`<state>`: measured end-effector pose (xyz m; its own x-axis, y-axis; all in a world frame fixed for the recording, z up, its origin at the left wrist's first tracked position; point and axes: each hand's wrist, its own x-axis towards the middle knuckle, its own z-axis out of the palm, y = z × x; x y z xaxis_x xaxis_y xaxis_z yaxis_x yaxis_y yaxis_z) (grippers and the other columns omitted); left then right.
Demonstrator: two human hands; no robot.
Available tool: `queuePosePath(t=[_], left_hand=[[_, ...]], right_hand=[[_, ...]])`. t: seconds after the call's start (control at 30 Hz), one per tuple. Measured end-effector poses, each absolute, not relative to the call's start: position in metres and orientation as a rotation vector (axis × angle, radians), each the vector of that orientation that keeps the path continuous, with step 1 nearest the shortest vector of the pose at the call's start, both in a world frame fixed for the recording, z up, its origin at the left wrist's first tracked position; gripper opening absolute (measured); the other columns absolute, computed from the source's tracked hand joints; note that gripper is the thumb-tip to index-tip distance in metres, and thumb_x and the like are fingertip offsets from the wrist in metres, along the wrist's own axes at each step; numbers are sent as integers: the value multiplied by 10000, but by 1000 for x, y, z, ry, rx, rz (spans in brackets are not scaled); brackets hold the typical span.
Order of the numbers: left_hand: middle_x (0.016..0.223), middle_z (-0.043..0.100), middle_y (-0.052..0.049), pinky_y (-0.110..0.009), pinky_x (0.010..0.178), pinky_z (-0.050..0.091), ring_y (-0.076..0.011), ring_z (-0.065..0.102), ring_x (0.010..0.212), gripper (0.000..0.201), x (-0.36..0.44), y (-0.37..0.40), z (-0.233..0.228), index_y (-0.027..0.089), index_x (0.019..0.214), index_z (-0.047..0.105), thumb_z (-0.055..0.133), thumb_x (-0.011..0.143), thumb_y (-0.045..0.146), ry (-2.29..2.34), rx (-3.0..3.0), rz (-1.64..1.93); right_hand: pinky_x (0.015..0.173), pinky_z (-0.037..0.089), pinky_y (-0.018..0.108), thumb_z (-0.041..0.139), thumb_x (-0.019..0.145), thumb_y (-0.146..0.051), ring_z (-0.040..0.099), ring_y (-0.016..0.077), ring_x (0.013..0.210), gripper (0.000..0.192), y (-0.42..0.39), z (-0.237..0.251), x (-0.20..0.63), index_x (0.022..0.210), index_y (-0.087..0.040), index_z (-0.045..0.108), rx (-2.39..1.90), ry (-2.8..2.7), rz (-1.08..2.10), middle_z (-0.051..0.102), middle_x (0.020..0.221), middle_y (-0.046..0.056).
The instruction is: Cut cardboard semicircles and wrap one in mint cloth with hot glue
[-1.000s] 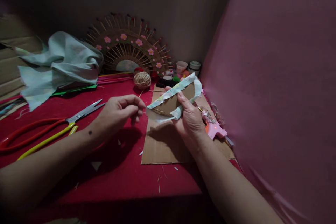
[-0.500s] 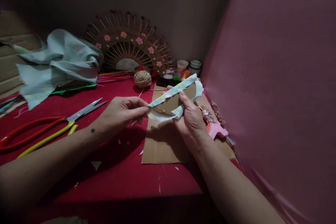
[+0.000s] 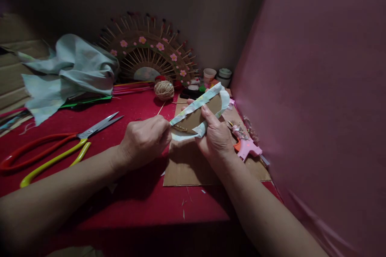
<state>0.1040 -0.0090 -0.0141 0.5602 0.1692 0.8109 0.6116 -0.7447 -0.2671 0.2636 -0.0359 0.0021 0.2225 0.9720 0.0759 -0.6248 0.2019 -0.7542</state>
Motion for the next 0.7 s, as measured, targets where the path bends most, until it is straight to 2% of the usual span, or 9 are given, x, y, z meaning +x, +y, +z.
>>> queuePosePath(t=[0.1, 0.2, 0.37, 0.43, 0.57, 0.7], left_hand=[[575, 541, -8, -256, 463, 340, -124, 477, 494, 197, 102, -7, -16, 147, 687, 559, 437, 835, 102, -648, -2359, -1111], [616, 557, -4, -228, 491, 377, -105, 493, 518, 137, 100, -6, -14, 134, 737, 579, 467, 816, 123, -768, -2624, -1281], [565, 535, 39, -202, 485, 373, -85, 473, 496, 93, 95, -2, -7, 165, 728, 578, 521, 801, 180, -1271, -2879, -1705], [534, 505, 51, -205, 481, 367, -85, 453, 481, 111, 92, 3, -7, 169, 710, 570, 527, 805, 205, -1439, -2875, -1760], [589, 580, 21, -217, 535, 399, -98, 504, 540, 129, 92, 5, -11, 160, 703, 595, 522, 803, 195, -1371, -2979, -1442], [707, 677, -27, -234, 544, 442, -125, 596, 588, 143, 124, -24, -12, 156, 835, 630, 491, 851, 189, -1024, -3094, -983]], right_hand=[[968, 502, 457, 557, 864, -236, 673, 218, 1010, 155, -35, 2, 266, 955, -196, 677, -656, -632, 1238, 755, 925, 32], [969, 505, 467, 532, 874, -220, 672, 219, 1025, 157, -34, 3, 269, 920, -206, 681, -639, -648, 1226, 760, 866, 22], [976, 503, 469, 519, 885, -224, 675, 207, 1036, 171, -31, 3, 276, 969, -245, 667, -618, -650, 1199, 763, 878, -4], [978, 501, 467, 517, 886, -225, 677, 200, 1035, 191, -30, 5, 278, 1013, -268, 653, -628, -660, 1181, 763, 895, -16], [984, 495, 456, 524, 878, -240, 673, 189, 1047, 261, -36, 24, 288, 1116, -309, 609, -605, -759, 1086, 761, 932, -34], [959, 512, 426, 497, 897, -223, 662, 181, 1074, 300, -61, 59, 298, 1156, -339, 595, -592, -898, 927, 749, 987, -43]])
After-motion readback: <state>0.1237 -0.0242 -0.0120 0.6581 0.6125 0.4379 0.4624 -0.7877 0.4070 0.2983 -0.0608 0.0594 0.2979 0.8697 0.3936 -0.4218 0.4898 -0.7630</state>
